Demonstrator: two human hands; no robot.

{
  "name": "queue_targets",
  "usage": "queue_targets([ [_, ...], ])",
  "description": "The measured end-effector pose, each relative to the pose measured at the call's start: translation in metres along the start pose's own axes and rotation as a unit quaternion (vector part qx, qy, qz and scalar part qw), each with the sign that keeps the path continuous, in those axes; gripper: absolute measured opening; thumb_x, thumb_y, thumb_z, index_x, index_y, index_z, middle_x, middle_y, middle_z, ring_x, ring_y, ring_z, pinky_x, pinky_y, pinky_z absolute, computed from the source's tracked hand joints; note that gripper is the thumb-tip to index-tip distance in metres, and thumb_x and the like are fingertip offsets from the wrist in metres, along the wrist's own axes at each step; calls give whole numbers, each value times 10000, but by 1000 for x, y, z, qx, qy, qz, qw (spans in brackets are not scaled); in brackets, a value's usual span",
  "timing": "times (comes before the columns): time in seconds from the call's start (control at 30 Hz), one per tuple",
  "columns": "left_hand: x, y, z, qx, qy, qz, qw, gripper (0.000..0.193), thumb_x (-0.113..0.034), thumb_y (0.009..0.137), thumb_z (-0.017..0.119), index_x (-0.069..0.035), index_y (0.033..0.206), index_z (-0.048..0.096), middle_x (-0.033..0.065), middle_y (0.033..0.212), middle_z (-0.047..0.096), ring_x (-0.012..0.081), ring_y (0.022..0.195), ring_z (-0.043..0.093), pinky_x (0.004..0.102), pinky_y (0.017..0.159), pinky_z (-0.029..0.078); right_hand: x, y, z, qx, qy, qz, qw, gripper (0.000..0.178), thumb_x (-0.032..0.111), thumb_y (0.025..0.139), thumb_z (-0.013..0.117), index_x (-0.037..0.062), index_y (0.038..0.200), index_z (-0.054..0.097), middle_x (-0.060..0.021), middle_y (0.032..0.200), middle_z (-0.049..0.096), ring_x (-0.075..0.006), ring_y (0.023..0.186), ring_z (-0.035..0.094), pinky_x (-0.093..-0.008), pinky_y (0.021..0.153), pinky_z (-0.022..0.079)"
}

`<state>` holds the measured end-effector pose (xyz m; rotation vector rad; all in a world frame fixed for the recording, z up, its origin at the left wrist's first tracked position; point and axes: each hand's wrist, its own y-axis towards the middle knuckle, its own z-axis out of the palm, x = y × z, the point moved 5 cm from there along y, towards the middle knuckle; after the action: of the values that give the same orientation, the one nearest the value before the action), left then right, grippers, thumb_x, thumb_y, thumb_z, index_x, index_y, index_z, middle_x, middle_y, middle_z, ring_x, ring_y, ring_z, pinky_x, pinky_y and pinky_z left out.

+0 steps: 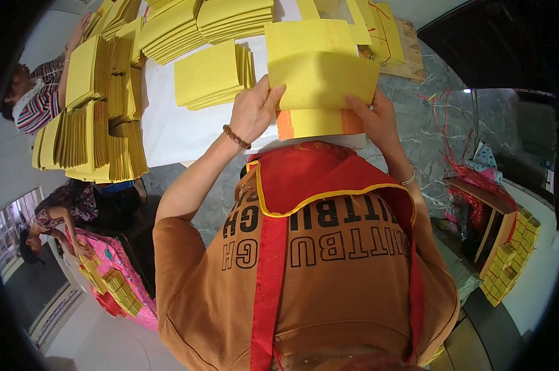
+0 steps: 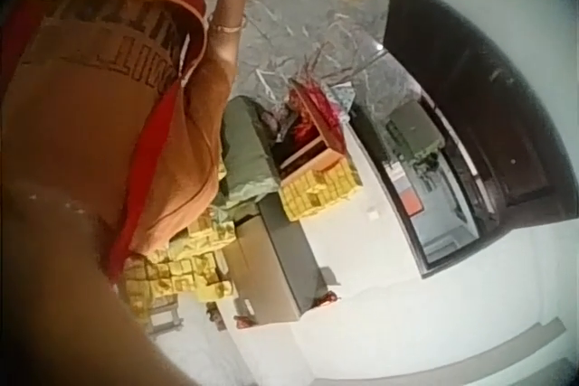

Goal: Folding and stacking yellow joss paper at a workbench.

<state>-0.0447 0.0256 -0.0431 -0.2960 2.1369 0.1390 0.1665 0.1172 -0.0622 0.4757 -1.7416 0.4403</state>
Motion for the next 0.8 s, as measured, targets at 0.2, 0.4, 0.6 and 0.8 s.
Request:
queue_targets([
  [0.2, 16, 21, 4, 4, -17, -13, 1000, 310, -271, 902, 499, 17, 789, 490, 198, 582, 517, 350, 547, 524, 410, 517, 396, 2, 14, 0, -67, 87, 12, 994, 582, 150, 815, 645, 38, 1305, 352, -111, 910, 666, -147, 823, 623, -281, 753, 473],
  [0.4, 22, 33, 4, 23, -15, -46, 999, 329, -277, 896, 507, 23, 767, 475, 190, 575, 509, 319, 522, 511, 396, 509, 392, 0, 23, -3, -75, 12, -3, 997, 632, 113, 800, 646, 69, 1335, 312, -116, 904, 666, -159, 836, 632, -277, 744, 471],
  [0.6, 43, 43, 10, 55, -72, -96, 991, 328, -276, 896, 518, 22, 765, 476, 125, 562, 496, 216, 512, 483, 355, 499, 384, -4, 33, 0, -64, 54, 21, 996, 562, 122, 796, 651, 75, 1285, 380, -105, 837, 666, -133, 756, 615, -258, 701, 462],
  [0.8, 28, 41, 8, 63, -114, -143, 981, 292, -257, 891, 542, 21, 825, 483, 61, 580, 497, 129, 526, 466, 299, 488, 383, -14, 36, -1, -66, 25, 54, 996, 453, 94, 793, 641, 54, 1202, 450, -103, 831, 664, -120, 739, 604, -254, 672, 454],
])
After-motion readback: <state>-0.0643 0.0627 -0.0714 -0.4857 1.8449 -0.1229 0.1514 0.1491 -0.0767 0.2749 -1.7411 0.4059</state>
